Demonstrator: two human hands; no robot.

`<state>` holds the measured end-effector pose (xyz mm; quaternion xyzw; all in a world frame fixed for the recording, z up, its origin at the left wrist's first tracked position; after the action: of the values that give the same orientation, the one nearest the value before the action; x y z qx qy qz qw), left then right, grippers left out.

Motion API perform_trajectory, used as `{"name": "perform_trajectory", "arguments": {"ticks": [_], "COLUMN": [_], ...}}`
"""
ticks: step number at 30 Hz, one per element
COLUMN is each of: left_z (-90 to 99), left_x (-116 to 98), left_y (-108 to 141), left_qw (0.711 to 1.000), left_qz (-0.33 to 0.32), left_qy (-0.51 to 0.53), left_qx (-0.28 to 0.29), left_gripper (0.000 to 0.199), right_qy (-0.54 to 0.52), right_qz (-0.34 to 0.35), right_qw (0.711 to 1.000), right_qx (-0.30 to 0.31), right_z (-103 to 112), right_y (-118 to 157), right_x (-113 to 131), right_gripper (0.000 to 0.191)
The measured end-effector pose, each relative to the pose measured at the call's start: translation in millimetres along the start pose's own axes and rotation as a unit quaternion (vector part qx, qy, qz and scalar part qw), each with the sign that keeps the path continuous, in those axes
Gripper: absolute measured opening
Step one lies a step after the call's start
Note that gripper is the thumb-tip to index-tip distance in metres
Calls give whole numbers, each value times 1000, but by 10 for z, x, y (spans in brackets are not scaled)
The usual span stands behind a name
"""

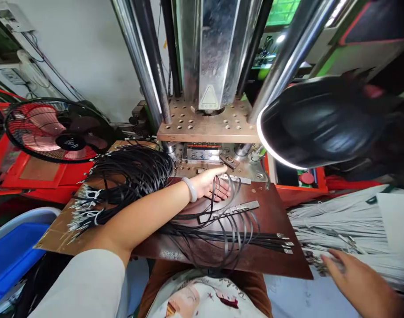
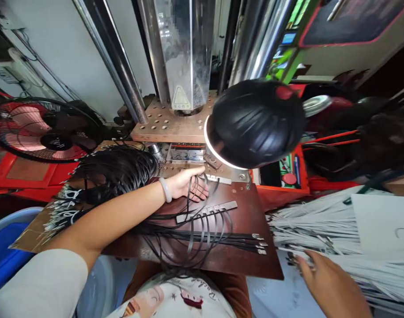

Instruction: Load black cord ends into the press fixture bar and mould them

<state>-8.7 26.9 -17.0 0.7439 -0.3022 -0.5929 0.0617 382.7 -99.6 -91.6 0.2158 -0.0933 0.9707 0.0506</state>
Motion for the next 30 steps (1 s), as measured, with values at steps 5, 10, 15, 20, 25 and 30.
{"name": "perform_trajectory", "arguments": {"ticks": [5, 10, 15, 20, 25, 30], "left_z": [-154, -209, -456, -499, 143, 1423], "left_x": [-145, -62, -241, -320, -498, -897], "left_y": [-90, -70, -170, 87, 1088, 2012], "left_qw": [961, 995, 982, 993, 952, 713], "left_qz": [-239, 53, -168, -79, -248, -372], "left_qy": [-52, -80, -73, -81, -178, -460], "left_qx": [-126, 24, -44, 19, 21, -377], "left_gripper": [39, 65, 28, 37, 30, 29], "right_qy": [-14, -25, 1, -1, 4, -46], "right_qz": [20, 215, 285, 235, 276, 334], "right_qw": [999, 976, 958, 972, 953, 915], "right_qx": [-34, -14, 43, 17, 124, 220], "right_z": [-75, -199, -407, -308, -195, -394], "right_y": [-126, -831, -1360, -1581, -1393, -956], "right_x": [147, 1197, 1937, 2210, 1847, 1413], "right_gripper": [28, 29, 24, 38, 24, 17]}}
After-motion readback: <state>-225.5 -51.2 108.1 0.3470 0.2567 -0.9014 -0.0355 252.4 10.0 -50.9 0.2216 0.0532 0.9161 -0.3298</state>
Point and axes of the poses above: each hand's wrist, its own y-axis away from the middle knuckle, its own z-axis out of the back of the hand, x = y × z, the point moved 1 cm from there along -y, towards the middle knuckle, and after that the axes turned 13 degrees about -z, right-handed, at the moved point
